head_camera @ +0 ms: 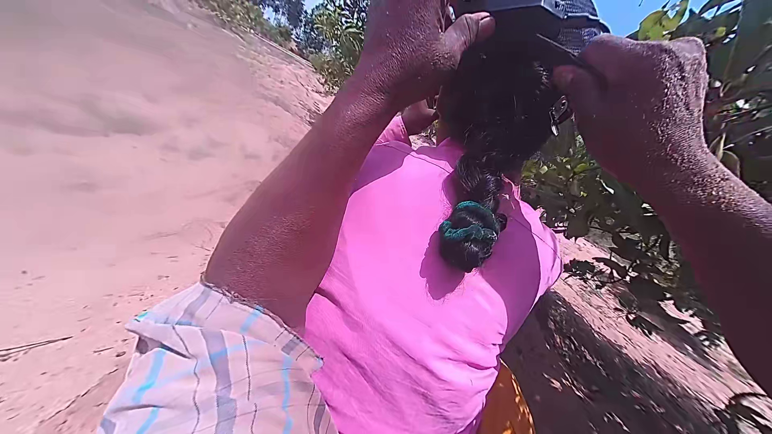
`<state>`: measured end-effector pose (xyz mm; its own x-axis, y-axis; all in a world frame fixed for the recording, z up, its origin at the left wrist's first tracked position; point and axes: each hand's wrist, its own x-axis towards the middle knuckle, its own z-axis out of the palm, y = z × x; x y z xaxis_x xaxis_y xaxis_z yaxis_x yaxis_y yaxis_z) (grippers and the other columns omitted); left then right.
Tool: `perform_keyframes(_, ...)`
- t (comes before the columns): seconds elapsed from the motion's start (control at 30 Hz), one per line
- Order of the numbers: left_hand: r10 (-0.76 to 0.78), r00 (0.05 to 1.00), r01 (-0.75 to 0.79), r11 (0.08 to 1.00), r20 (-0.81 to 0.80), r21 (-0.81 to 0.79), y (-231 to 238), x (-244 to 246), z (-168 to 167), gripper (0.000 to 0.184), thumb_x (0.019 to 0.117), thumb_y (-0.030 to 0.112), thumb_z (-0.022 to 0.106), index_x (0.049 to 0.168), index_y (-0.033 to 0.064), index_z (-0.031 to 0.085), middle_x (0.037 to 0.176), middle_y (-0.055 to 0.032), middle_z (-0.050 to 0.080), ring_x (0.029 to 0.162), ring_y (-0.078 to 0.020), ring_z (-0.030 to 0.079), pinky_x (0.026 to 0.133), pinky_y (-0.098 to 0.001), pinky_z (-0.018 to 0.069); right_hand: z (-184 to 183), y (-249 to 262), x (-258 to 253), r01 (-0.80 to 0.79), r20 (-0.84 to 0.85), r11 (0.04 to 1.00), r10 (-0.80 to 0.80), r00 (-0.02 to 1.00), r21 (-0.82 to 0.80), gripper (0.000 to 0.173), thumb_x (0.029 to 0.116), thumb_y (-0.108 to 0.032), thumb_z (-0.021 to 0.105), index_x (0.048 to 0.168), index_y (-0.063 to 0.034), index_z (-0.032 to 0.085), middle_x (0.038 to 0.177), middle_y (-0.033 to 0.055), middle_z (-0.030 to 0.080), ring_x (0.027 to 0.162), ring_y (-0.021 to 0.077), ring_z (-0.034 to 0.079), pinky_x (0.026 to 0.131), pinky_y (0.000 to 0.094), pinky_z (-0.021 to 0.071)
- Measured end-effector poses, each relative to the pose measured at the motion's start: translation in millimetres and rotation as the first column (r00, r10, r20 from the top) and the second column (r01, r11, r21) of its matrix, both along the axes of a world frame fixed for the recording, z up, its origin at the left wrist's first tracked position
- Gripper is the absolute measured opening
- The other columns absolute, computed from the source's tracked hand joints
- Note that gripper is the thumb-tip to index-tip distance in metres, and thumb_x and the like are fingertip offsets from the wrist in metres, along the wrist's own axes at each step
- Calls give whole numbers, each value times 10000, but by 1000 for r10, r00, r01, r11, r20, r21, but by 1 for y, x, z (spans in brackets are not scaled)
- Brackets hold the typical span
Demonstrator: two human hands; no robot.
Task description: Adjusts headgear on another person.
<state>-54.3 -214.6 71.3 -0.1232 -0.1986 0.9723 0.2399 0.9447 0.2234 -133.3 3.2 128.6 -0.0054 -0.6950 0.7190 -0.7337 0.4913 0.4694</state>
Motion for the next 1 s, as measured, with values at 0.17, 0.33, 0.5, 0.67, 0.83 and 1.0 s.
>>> perform_keyframes(0.17, -51, 999, 51, 996, 1, -70, 6, 2, -9, 327, 1009, 337, 604, 1135, 52, 705, 922, 2, 656, 801, 0, 557, 787, -220, 459, -1, 17, -16, -97, -8, 995, 97, 995, 27, 397, 1094, -299, 427, 953, 7, 637, 802, 189, 640, 812, 366, 646, 731, 561, 424)
perform_keyframes(0.33, -54, 998, 49, 983, -23, -175, 9, 4, -13, 338, 1022, 301, 583, 1166, 14, 689, 966, -58, 665, 820, 11, 557, 788, -173, 451, 2, 27, -12, -105, -17, 993, 106, 994, 51, 399, 1091, -301, 434, 958, 1, 660, 812, 182, 662, 809, 362, 662, 729, 565, 435)
perform_keyframes(0.5, -66, 996, 48, 963, -56, -266, 10, -1, -15, 339, 1034, 276, 569, 1155, -17, 690, 1004, -129, 679, 887, -54, 596, 843, -203, 464, 10, 37, -6, -50, -17, 995, 52, 999, 90, 408, 1088, -321, 438, 975, -1, 664, 815, 191, 655, 817, 386, 653, 722, 584, 428)
perform_keyframes(0.67, -44, 996, 13, 937, -80, -349, 12, -4, -21, 372, 1054, 275, 533, 1166, -54, 665, 1088, -235, 677, 1014, -213, 665, 925, -297, 512, 7, 46, -6, -49, -84, 992, 58, 995, 112, 409, 1088, -311, 431, 913, 7, 621, 744, 196, 606, 762, 411, 629, 665, 573, 400)
perform_keyframes(0.83, -3, 989, -69, 880, -150, -470, 11, -9, -37, 328, 1066, 218, 525, 1152, -74, 647, 1093, -293, 665, 1033, -344, 658, 942, -410, 498, -12, 55, -16, -132, -126, 982, 149, 981, 138, 375, 1080, -258, 461, 895, 15, 641, 684, 192, 604, 691, 399, 639, 657, 563, 429)
perform_keyframes(1.0, 64, 981, -150, 846, -181, -512, 8, -8, -60, 252, 1043, 129, 558, 1145, -95, 610, 1150, -310, 665, 1128, -383, 651, 1009, -405, 485, -47, 64, -42, -327, -166, 938, 342, 925, 113, 245, 1047, -124, 521, 955, 9, 706, 747, 145, 707, 733, 290, 717, 921, 497, 518)
